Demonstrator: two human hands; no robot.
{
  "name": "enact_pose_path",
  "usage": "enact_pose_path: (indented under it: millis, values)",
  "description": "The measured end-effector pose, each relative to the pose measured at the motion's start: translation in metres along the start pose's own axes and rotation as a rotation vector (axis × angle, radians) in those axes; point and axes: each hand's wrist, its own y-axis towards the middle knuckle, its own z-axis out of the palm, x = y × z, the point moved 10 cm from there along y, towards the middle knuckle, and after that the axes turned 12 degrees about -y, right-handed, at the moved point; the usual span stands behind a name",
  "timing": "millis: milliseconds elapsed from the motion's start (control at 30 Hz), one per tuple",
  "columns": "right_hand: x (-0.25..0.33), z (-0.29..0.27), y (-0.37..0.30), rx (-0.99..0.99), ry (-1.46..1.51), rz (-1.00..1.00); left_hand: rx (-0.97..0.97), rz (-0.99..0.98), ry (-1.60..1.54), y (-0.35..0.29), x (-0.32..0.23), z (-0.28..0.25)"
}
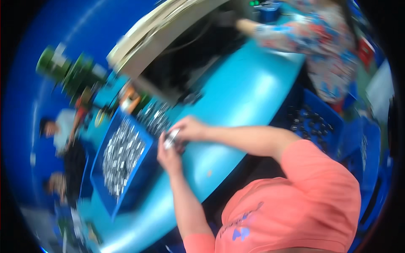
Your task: Assembling small mechanical or toy components at a factory assembly line.
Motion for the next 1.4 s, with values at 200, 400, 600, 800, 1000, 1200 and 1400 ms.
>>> enact_pose_path:
  millis: [200,400,600,800,1000,1200,1400]
  values:
    - [0.012,-0.031,-0.009,0.066,-0.073,0.09,0.002,0.003,-0.063,-0.009,-0.01,0.0]
    - [0.009,-0.047,-0.01,-0.063,-0.096,0.08,0.028,0.01,0.092,-0.007,-0.011,0.01]
    - [0.008,-0.05,-0.01,-0.121,-0.168,0.102,0.062,0.244,0.461,-0.007,-0.014,0.011]
    - [0.009,-0.047,-0.009,-0.043,-0.044,0.125,0.052,-0.059,0.036,-0.006,-0.005,0.007]
    - [0.006,-0.046,-0.008,-0.018,-0.025,0.142,0.048,-0.07,-0.024,-0.009,-0.014,0.011]
    - [0.017,-0.042,-0.008,0.03,-0.038,0.024,0.064,-0.068,-0.113,-0.008,-0.004,0.012]
    - [0.022,-0.043,-0.008,0.015,-0.033,-0.025,0.068,-0.088,-0.1,-0.008,-0.012,0.016]
